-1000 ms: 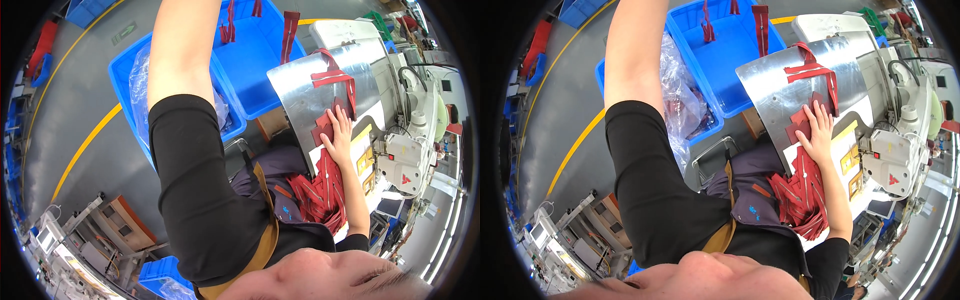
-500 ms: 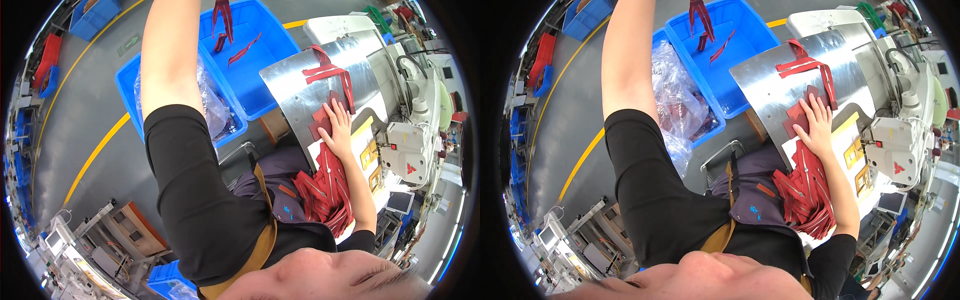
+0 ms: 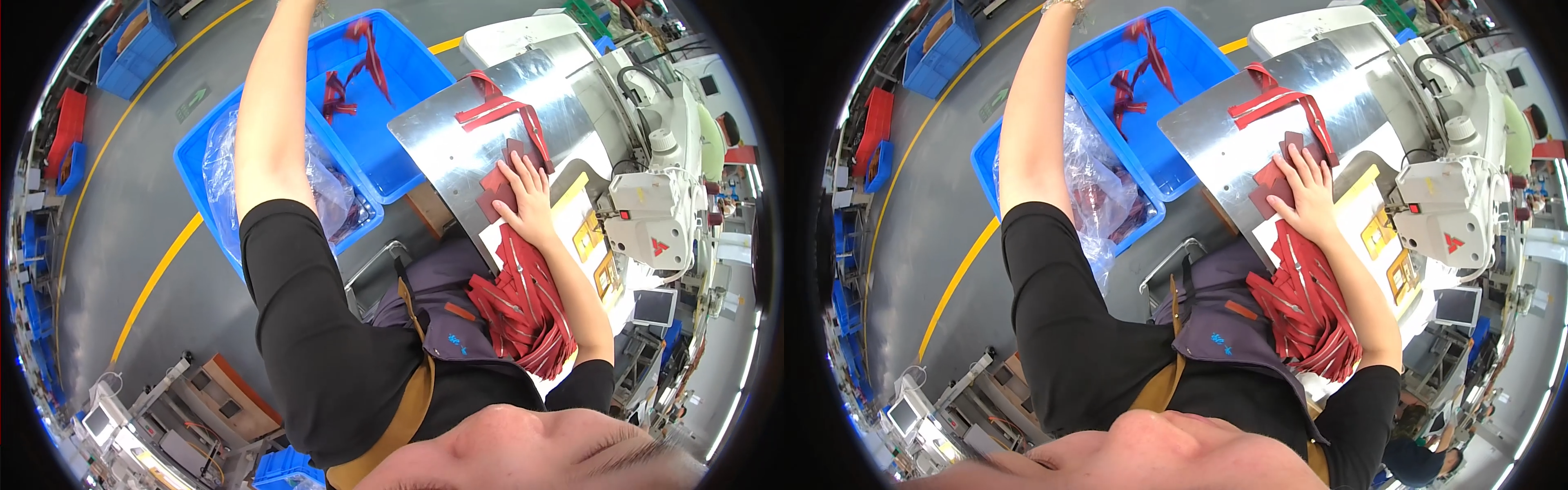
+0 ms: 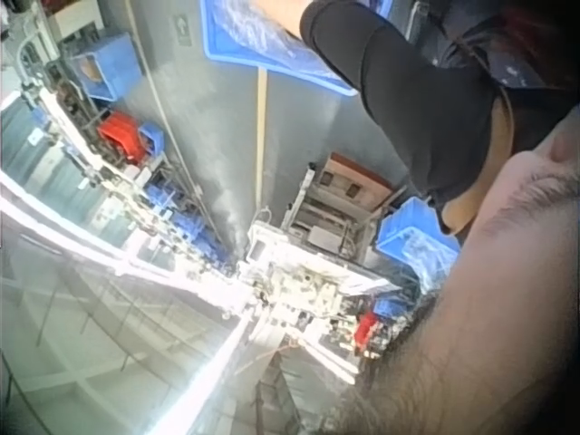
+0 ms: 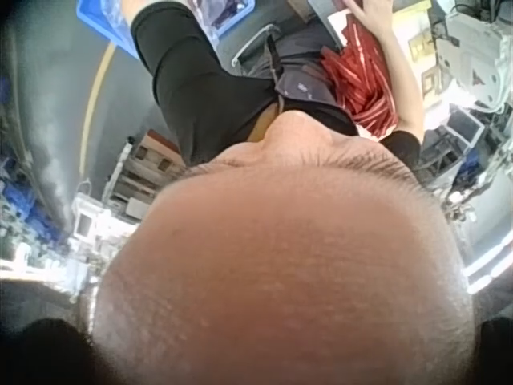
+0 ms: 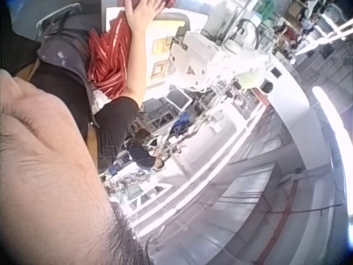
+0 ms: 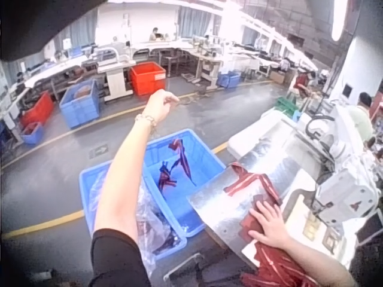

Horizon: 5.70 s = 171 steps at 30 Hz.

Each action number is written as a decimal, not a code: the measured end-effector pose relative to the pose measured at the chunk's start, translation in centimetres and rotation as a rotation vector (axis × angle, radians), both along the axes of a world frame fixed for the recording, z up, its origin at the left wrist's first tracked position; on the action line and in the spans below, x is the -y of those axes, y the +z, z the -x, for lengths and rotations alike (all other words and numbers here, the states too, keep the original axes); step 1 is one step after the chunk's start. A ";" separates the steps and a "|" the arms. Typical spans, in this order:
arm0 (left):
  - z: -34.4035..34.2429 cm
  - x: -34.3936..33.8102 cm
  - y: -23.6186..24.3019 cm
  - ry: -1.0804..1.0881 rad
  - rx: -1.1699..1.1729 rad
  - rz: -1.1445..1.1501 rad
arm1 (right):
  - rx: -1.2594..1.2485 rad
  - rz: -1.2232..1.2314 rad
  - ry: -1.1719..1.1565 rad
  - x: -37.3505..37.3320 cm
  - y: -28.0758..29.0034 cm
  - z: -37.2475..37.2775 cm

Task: Sewing small leather patches onto the ends of red zippers using an industrial sewing machine.

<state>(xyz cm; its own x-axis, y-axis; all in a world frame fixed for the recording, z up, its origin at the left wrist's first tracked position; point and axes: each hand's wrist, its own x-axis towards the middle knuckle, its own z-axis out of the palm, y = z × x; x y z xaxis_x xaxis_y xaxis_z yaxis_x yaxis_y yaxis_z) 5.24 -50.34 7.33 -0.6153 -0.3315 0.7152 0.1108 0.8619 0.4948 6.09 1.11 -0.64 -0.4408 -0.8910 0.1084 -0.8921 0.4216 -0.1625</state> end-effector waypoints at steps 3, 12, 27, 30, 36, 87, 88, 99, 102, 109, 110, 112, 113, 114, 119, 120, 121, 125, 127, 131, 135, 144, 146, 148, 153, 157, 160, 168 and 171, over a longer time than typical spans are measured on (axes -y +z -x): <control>0.9 -2.3 1.4 0.042 -0.021 0.069 | -0.010 -0.002 -0.018 -0.7 0.0 0.5; -3.3 -8.5 4.1 -0.248 0.178 -0.118 | -0.011 0.022 -0.001 -1.2 -0.2 1.0; -10.4 -28.8 -6.5 -0.730 0.607 0.125 | 0.253 0.303 0.117 -2.4 1.1 1.8; -9.5 -32.2 -9.0 -0.697 0.583 0.098 | 0.523 0.373 0.053 -3.5 2.4 1.4; -6.3 -35.7 -10.3 -0.624 0.533 0.289 | 0.627 0.393 -0.073 -8.1 5.4 -0.5; -6.6 -45.1 -1.4 -0.851 0.597 -0.277 | 0.322 0.735 -0.773 -22.9 6.0 -14.4; -7.4 -46.2 -1.0 -0.940 0.531 -0.213 | 0.363 0.784 -0.752 -22.2 6.2 -14.7; -10.8 -51.5 -2.6 -1.360 0.007 0.125 | 1.555 1.309 -0.560 -20.0 5.1 -15.1; -11.0 -51.5 -2.8 -1.299 0.078 0.128 | 1.570 1.387 -0.555 -20.5 5.0 -15.1; -11.7 -52.2 -4.2 -1.379 0.232 -0.108 | 1.520 1.523 -0.561 -20.0 4.1 -15.1; -11.7 -52.4 -4.2 -1.364 0.237 -0.129 | 1.520 1.522 -0.560 -19.9 3.9 -15.2; -12.0 -53.0 -3.9 -1.342 0.246 -0.172 | 1.344 1.515 -0.671 -19.6 3.4 -15.4; -12.1 -53.3 -3.8 -1.294 0.245 -0.206 | 1.346 1.512 -0.667 -19.4 3.5 -15.3; -12.2 -53.5 -3.8 -1.247 0.243 -0.240 | 1.258 1.538 -0.686 -19.2 3.9 -15.3; -12.3 -54.5 -3.7 -1.208 0.350 -0.455 | 0.968 1.483 -0.747 -19.2 3.8 -15.2; -12.3 -54.7 -3.9 -1.196 0.371 -0.532 | 0.902 1.462 -0.762 -19.3 3.4 -15.2; -12.5 -54.9 -3.9 -1.151 0.372 -0.556 | 0.837 1.441 -0.775 -19.4 3.2 -15.1; -12.2 -55.3 -4.1 -1.113 0.351 -0.660 | 1.133 1.621 -0.547 -19.8 3.5 -15.1; -12.0 -55.2 -4.2 -1.101 0.365 -0.772 | 1.085 1.564 -0.526 -19.6 3.9 -14.8; -11.8 -55.7 -4.3 -1.110 0.412 -0.902 | 1.072 1.526 -0.569 -19.7 3.9 -14.3; -11.7 -56.0 -4.3 -1.118 0.470 -1.037 | 1.134 1.577 -0.625 -19.9 3.9 -14.2; -11.2 -56.4 -4.8 -1.132 0.463 -1.126 | 1.113 1.624 -0.731 -19.1 4.1 -13.9; -11.2 -56.6 -4.8 -1.132 0.456 -1.124 | 1.100 1.669 -0.721 -19.0 4.2 -13.9; -11.2 -56.7 -4.9 -1.101 0.445 -1.131 | 1.086 1.665 -0.750 -18.9 4.4 -13.9; -11.3 -57.0 -4.6 -1.092 0.417 -1.101 | 1.068 1.663 -0.790 -18.8 4.3 -14.1; -11.1 -57.1 -4.7 -1.086 0.391 -1.064 | 1.053 1.656 -0.816 -18.8 4.5 -14.2; -11.1 -57.2 -4.4 -1.079 0.395 -1.055 | 1.024 1.654 -0.824 -18.7 4.5 -14.2; -11.0 -57.1 -4.4 -1.074 0.394 -1.054 | 0.966 1.624 -0.832 -18.6 4.5 -14.1; -10.9 -57.2 -4.4 -1.077 0.389 -1.059 | 0.937 1.647 -0.817 -18.5 4.3 -14.1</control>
